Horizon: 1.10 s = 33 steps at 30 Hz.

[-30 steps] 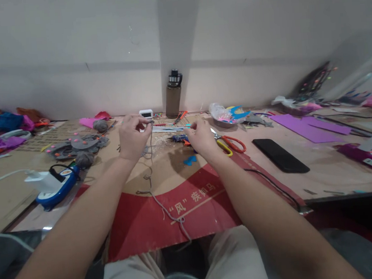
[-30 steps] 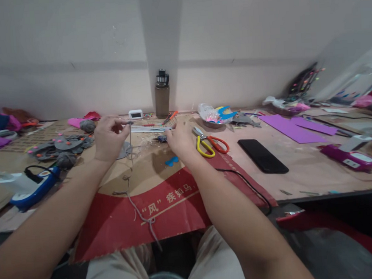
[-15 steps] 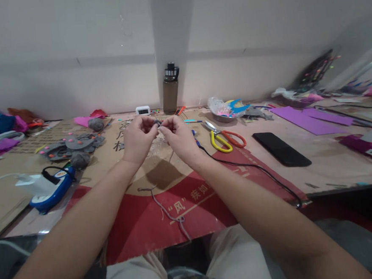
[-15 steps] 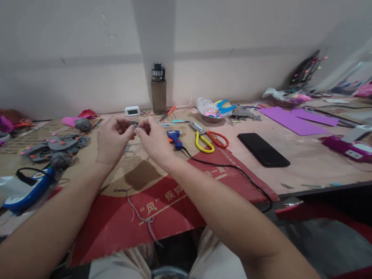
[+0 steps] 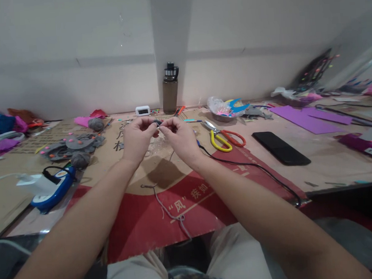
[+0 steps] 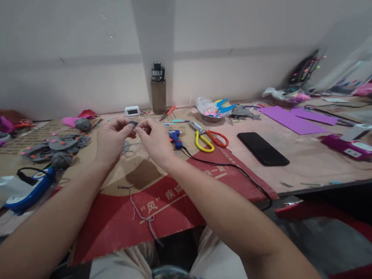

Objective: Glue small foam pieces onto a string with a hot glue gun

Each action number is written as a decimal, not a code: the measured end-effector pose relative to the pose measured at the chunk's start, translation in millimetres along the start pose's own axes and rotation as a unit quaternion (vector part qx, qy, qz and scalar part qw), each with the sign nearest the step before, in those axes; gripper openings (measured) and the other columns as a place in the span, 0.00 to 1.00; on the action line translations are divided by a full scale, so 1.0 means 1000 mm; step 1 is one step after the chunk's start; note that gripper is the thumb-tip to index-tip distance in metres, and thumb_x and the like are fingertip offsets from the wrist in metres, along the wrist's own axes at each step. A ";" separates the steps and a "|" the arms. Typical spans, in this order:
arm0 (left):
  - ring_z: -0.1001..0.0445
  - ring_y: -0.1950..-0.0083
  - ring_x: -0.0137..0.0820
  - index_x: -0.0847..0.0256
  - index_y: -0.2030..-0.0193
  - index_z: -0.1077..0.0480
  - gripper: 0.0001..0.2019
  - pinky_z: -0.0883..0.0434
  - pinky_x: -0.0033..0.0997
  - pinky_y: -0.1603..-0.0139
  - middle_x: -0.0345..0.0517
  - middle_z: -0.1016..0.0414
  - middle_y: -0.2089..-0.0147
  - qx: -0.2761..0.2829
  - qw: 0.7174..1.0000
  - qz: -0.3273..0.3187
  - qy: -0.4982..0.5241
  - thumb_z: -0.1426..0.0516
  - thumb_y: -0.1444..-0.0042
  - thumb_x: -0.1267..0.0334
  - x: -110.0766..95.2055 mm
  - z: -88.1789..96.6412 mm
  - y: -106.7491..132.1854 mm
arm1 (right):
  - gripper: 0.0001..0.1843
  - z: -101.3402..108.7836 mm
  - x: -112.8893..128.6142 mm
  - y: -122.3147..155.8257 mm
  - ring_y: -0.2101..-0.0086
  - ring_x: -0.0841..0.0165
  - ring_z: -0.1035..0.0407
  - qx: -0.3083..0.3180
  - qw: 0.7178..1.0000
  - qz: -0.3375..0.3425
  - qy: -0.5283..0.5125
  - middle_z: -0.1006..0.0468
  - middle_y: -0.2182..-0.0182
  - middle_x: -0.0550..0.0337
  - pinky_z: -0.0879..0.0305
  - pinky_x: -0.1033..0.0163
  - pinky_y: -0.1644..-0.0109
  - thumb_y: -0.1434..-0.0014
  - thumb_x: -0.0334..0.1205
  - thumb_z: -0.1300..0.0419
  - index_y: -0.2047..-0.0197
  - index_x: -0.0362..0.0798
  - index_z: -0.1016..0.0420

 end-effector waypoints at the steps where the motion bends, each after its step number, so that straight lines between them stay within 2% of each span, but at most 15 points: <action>1: 0.32 0.75 0.23 0.62 0.72 0.30 0.01 0.32 0.24 0.71 0.39 0.30 0.75 0.000 1.000 0.005 0.011 0.42 0.52 0.67 0.002 0.000 0.000 | 0.07 0.001 -0.001 0.000 0.74 0.74 0.41 -0.003 1.000 -0.006 -0.006 0.31 0.75 0.64 0.44 0.66 0.68 0.46 0.41 0.45 0.70 0.46 0.33; 6: 0.32 0.75 0.23 0.62 0.73 0.31 0.01 0.31 0.24 0.71 0.40 0.31 0.75 0.015 0.997 0.034 0.065 0.43 0.52 0.68 0.011 -0.005 -0.001 | 0.09 0.002 -0.008 -0.002 0.76 0.75 0.42 -0.017 0.998 -0.036 -0.041 0.33 0.77 0.66 0.45 0.66 0.70 0.47 0.42 0.44 0.73 0.46 0.33; 12: 0.33 0.76 0.23 0.63 0.73 0.32 0.01 0.33 0.24 0.72 0.40 0.32 0.77 0.029 0.994 0.059 0.084 0.43 0.53 0.69 0.015 -0.010 0.000 | 0.10 0.005 -0.016 -0.003 0.76 0.75 0.42 -0.034 0.997 -0.050 -0.037 0.33 0.78 0.66 0.45 0.66 0.70 0.48 0.44 0.44 0.73 0.46 0.33; 20: 0.35 0.78 0.22 0.63 0.74 0.33 0.03 0.36 0.24 0.75 0.39 0.33 0.79 0.052 0.988 0.083 0.118 0.44 0.52 0.72 0.017 -0.016 0.003 | 0.11 0.008 -0.011 -0.001 0.76 0.75 0.42 -0.039 0.998 -0.053 -0.020 0.33 0.78 0.65 0.44 0.65 0.70 0.48 0.44 0.43 0.75 0.46 0.34; 24: 0.36 0.79 0.22 0.63 0.74 0.33 0.03 0.37 0.23 0.76 0.39 0.34 0.80 0.066 0.983 0.093 0.143 0.44 0.53 0.72 0.018 -0.020 0.004 | 0.10 0.010 -0.008 0.000 0.76 0.75 0.42 -0.046 0.998 -0.046 -0.009 0.33 0.78 0.65 0.44 0.65 0.69 0.48 0.43 0.43 0.75 0.46 0.34; 26: 0.36 0.79 0.22 0.63 0.74 0.33 0.02 0.37 0.23 0.76 0.39 0.34 0.80 0.070 0.982 0.103 0.146 0.44 0.53 0.72 0.019 -0.020 0.004 | 0.08 0.012 -0.010 -0.001 0.76 0.75 0.42 -0.053 0.998 -0.043 -0.013 0.35 0.78 0.66 0.45 0.66 0.70 0.49 0.43 0.42 0.71 0.46 0.33; 29: 0.36 0.80 0.22 0.63 0.74 0.33 0.02 0.37 0.23 0.77 0.39 0.34 0.81 0.085 0.978 0.114 0.153 0.43 0.53 0.71 0.020 -0.022 0.004 | 0.10 0.008 -0.016 -0.004 0.76 0.75 0.43 -0.034 0.997 -0.054 -0.037 0.36 0.78 0.68 0.46 0.66 0.71 0.49 0.43 0.43 0.64 0.47 0.31; 33: 0.33 0.77 0.22 0.65 0.72 0.30 0.02 0.34 0.23 0.72 0.41 0.31 0.78 0.141 0.966 0.128 0.175 0.41 0.53 0.69 0.022 -0.031 0.004 | 0.08 0.005 -0.024 -0.007 0.76 0.75 0.43 -0.005 0.994 -0.077 -0.078 0.33 0.76 0.65 0.45 0.67 0.71 0.50 0.42 0.43 0.71 0.46 0.31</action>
Point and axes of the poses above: each hand's wrist, its own y-axis away from the middle knuckle, its own z-axis out of the back of the hand, x = y × z, the point moved 10 cm from there along -y, towards the middle knuckle
